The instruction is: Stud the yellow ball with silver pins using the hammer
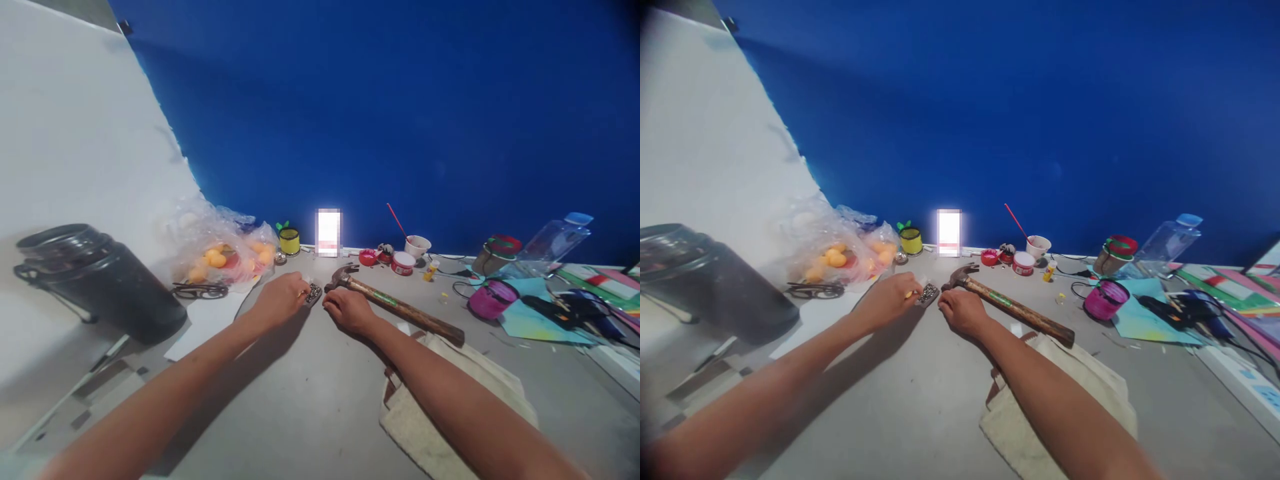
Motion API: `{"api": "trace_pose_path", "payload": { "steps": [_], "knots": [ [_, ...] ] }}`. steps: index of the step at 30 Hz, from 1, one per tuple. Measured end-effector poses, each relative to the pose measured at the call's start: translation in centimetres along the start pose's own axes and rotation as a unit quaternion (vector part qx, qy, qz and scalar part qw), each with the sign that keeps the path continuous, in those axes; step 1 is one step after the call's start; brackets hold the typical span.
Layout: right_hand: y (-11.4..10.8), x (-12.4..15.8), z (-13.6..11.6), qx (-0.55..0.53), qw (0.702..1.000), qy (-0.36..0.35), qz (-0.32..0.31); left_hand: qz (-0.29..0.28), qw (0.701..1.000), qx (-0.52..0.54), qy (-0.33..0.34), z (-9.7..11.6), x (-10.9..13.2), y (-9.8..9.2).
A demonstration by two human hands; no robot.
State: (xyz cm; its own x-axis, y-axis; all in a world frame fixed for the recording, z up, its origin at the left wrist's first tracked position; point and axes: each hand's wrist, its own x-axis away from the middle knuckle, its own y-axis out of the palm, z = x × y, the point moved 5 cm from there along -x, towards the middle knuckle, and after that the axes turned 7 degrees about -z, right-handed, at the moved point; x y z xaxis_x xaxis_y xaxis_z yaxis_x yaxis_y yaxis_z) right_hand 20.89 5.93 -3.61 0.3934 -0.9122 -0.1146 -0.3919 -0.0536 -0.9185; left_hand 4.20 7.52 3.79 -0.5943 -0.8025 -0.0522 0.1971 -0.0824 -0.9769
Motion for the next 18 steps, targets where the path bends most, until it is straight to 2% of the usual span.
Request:
{"api": "trace_pose_path", "payload": {
  "steps": [3, 6, 12, 18],
  "knots": [
    [-0.2, 0.1, -0.1, 0.0, 1.0, 0.004, -0.006, -0.076, 0.992, -0.098, -0.014, 0.3, -1.9, 0.9],
    [-0.5, 0.1, -0.4, 0.0, 1.0, 0.008, -0.015, -0.105, 0.986, -0.133, -0.012, 0.9, -2.9, 1.4],
    [-0.6, 0.1, -0.5, 0.0, 1.0, 0.011, -0.012, -0.097, 0.984, -0.151, -0.007, 1.8, -2.8, 1.3],
    [-0.5, 0.0, -0.3, 0.001, 1.0, 0.013, -0.015, -0.078, 0.98, -0.186, 0.0, 1.4, -2.3, 1.9]
  ]
}}
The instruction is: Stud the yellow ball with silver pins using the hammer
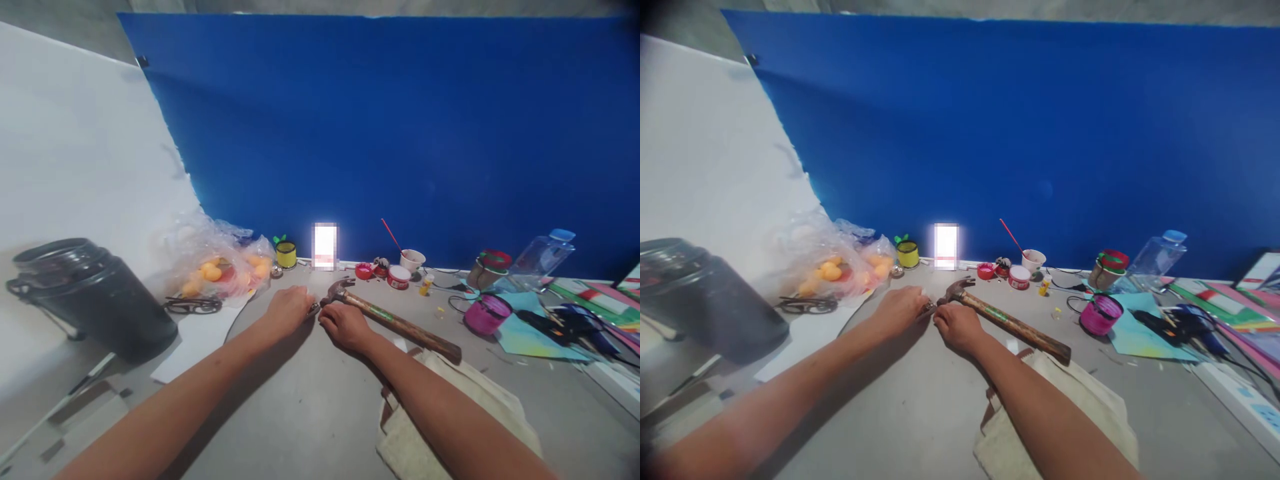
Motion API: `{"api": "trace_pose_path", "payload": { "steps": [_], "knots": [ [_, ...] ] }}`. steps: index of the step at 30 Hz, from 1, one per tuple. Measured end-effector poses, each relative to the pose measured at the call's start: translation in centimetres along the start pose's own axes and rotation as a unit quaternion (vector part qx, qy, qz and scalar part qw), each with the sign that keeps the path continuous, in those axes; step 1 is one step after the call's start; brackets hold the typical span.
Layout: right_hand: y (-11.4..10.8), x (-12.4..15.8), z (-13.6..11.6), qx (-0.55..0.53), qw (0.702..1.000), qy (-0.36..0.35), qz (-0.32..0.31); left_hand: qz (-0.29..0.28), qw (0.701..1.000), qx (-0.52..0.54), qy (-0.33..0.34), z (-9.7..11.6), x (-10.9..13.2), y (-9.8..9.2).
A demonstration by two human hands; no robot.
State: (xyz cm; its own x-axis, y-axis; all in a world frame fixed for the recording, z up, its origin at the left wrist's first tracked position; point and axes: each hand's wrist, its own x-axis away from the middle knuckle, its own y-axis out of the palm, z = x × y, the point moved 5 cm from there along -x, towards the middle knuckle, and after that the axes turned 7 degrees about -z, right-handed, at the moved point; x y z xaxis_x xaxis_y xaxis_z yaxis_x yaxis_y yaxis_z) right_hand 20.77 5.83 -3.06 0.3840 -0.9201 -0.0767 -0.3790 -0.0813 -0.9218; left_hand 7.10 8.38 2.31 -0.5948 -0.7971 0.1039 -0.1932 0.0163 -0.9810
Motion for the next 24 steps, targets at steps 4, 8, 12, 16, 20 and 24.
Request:
{"api": "trace_pose_path", "payload": {
  "steps": [4, 8, 12, 16, 20, 24],
  "knots": [
    [-0.1, 0.0, 0.0, -0.005, 1.0, -0.003, 0.001, 0.02, 1.0, 0.014, -0.014, -0.2, 0.1, 0.1],
    [-0.1, 0.1, 0.0, -0.008, 1.0, 0.001, 0.0, 0.046, 0.996, 0.06, -0.037, -0.8, 0.8, -0.5],
    [-0.1, 0.1, 0.2, -0.033, 0.999, -0.004, 0.007, 0.101, 0.981, 0.163, -0.023, -0.8, 2.8, -0.8],
    [-0.5, 0.3, 0.4, -0.158, 0.986, -0.016, 0.047, 0.12, 0.956, 0.269, 0.005, 0.5, 4.6, 0.6],
    [-0.5, 0.8, 0.3, -0.378, 0.925, 0.015, 0.035, 0.145, 0.937, 0.317, -0.008, 1.2, 5.2, 2.4],
    [-0.5, 1.3, -1.2, -0.398, 0.917, -0.002, 0.001, 0.129, 0.937, 0.323, -0.029, 1.3, 5.1, 3.7]
  ]
}}
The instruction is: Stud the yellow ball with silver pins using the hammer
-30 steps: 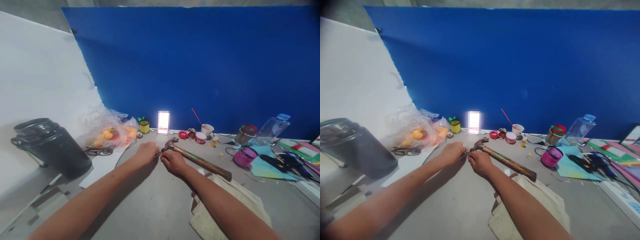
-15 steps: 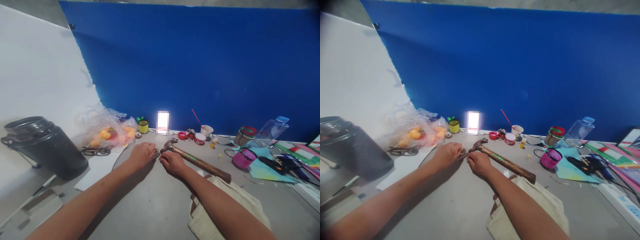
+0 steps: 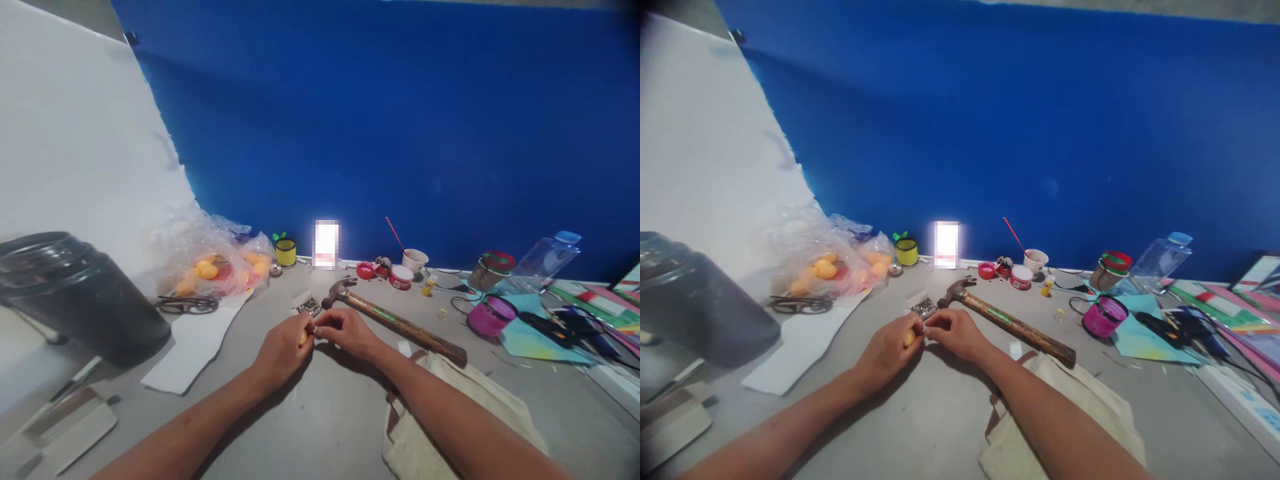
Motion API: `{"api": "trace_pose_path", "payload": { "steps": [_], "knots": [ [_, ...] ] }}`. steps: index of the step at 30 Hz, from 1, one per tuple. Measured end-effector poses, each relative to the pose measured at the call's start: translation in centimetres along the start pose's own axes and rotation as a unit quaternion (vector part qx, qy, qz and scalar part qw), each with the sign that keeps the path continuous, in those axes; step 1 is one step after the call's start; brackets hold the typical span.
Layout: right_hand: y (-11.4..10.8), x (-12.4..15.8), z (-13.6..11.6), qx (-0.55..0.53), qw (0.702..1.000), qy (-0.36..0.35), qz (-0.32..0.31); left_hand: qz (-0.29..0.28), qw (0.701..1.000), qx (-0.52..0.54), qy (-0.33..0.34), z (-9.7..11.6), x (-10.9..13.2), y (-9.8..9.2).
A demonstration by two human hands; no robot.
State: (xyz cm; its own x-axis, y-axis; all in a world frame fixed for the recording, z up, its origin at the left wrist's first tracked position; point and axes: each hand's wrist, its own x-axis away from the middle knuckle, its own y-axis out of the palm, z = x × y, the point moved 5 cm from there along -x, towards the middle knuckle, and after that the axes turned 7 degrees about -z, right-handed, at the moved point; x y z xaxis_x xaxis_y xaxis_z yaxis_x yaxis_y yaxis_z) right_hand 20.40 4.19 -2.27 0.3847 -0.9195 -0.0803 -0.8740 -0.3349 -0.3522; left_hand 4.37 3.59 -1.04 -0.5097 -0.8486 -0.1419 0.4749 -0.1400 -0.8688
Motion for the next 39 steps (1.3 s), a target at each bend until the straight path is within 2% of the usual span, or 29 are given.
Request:
{"api": "trace_pose_path", "payload": {
  "steps": [3, 8, 17, 26, 31, 39],
  "knots": [
    [0.5, 0.2, -0.4, 0.03, 1.0, -0.004, -0.003, -0.001, 1.0, -0.011, 0.01, -0.2, 0.2, 0.5],
    [0.8, 0.2, -0.2, -0.002, 1.0, 0.014, 0.009, 0.017, 0.999, -0.027, 0.041, 0.0, 0.4, 0.7],
    [1.3, 0.6, -0.1, 0.019, 0.998, 0.045, 0.025, 0.038, 0.985, -0.089, 0.141, 0.5, 1.0, 1.2],
    [1.6, 0.5, -0.1, -0.081, 0.995, 0.055, -0.001, 0.099, 0.965, -0.119, 0.212, 1.9, 1.4, 0.3],
    [1.5, 0.5, 0.1, -0.068, 0.996, 0.065, 0.003, 0.108, 0.961, -0.131, 0.22, 1.9, 1.3, 0.4],
    [1.3, 0.4, 0.3, -0.028, 0.997, 0.07, 0.016, 0.09, 0.965, -0.115, 0.219, 1.4, 1.3, 0.4]
  ]
}}
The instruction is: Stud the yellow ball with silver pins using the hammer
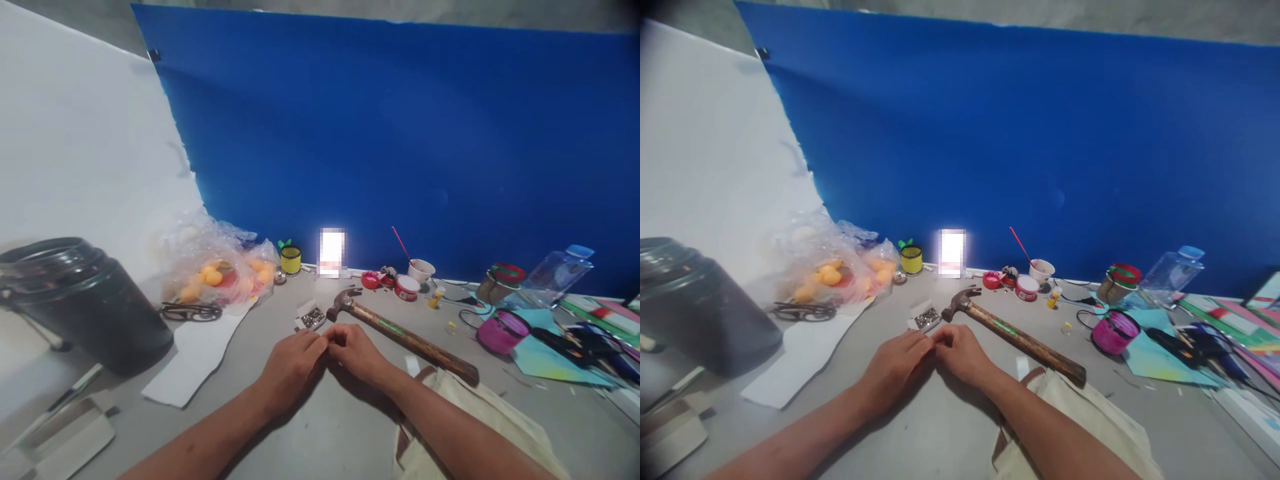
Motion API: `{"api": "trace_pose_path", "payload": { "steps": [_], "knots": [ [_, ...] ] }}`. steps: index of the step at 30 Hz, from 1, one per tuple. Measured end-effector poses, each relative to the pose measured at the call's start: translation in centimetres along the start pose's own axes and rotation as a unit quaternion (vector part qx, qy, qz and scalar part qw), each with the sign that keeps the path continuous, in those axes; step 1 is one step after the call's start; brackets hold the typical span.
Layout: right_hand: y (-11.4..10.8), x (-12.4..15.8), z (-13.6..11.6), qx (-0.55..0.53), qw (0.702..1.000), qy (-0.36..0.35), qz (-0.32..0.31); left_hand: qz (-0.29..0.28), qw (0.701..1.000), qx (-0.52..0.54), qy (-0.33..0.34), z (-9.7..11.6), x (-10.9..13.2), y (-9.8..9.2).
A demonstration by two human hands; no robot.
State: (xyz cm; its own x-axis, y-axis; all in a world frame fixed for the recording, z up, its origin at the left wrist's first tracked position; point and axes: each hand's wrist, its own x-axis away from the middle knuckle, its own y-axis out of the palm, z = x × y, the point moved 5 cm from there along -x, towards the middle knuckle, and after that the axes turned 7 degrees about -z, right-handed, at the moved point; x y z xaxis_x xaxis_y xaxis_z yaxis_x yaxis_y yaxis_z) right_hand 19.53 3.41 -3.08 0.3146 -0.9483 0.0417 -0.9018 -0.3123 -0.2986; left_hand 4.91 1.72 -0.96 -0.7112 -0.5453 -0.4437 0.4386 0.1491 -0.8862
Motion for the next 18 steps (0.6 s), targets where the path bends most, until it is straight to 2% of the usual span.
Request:
{"api": "trace_pose_path", "payload": {
  "steps": [8, 12, 15, 18],
  "knots": [
    [-0.1, 0.1, -0.1, 0.016, 1.0, 0.004, 0.01, -0.008, 1.0, 0.01, -0.014, -0.5, 0.1, 0.5],
    [0.0, 0.1, 0.0, -0.008, 1.0, 0.019, 0.013, -0.017, 0.994, 0.08, -0.072, -1.1, 0.1, 0.6],
    [0.0, 0.1, 0.1, -0.019, 0.999, 0.03, 0.015, -0.04, 0.968, 0.204, -0.142, -1.7, 0.0, 0.6],
    [0.0, 0.0, 0.3, -0.017, 0.999, 0.025, 0.014, -0.057, 0.917, 0.328, -0.22, -2.0, -0.3, 0.5]
  ]
}}
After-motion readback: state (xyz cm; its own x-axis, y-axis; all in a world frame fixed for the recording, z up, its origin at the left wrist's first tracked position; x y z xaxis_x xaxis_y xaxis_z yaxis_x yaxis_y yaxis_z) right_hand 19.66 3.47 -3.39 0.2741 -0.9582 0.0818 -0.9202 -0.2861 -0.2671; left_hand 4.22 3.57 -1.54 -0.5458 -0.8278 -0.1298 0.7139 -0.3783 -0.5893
